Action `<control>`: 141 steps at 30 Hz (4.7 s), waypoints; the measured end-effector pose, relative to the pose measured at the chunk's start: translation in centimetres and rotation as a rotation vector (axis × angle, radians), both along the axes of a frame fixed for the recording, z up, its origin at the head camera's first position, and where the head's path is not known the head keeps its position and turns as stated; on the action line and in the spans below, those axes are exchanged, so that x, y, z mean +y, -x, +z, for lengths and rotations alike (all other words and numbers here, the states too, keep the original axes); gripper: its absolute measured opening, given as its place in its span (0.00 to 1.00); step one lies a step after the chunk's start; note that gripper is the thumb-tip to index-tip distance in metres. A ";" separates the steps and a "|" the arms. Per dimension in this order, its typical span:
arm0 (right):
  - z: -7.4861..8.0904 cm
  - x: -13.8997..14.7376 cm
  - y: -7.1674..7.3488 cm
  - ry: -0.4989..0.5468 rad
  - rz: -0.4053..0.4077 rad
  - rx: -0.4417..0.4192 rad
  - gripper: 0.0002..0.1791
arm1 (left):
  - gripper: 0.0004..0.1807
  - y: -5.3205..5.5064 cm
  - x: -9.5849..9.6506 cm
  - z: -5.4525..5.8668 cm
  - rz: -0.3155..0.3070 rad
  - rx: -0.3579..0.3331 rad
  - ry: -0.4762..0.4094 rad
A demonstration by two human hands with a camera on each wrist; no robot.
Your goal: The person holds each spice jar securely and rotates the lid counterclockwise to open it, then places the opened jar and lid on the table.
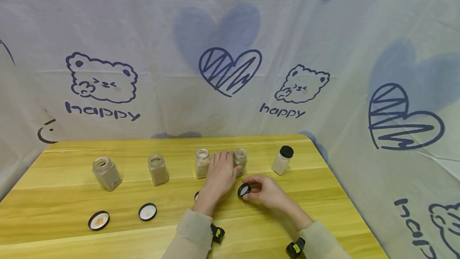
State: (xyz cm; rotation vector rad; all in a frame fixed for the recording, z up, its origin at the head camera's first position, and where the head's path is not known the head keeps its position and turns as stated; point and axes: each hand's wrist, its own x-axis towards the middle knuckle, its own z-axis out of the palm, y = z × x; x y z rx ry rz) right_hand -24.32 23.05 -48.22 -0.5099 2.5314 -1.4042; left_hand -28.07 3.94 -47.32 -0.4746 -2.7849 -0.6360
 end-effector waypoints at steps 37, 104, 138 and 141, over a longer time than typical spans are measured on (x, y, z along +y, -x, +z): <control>2.9 2.6 -1.2 0.045 -0.278 0.581 0.14 | 0.32 -0.6 0.9 1.7 -0.023 0.173 -0.116; 3.4 8.8 4.8 -0.041 -0.536 0.232 0.27 | 0.34 3.8 14.0 0.2 -0.130 -0.083 0.331; 3.2 8.3 5.1 -0.076 -0.543 0.393 0.23 | 0.35 4.0 14.0 0.3 -0.130 -0.121 0.321; 3.1 8.2 5.1 -0.104 -0.540 0.411 0.20 | 0.34 4.0 14.0 0.3 -0.133 -0.127 0.325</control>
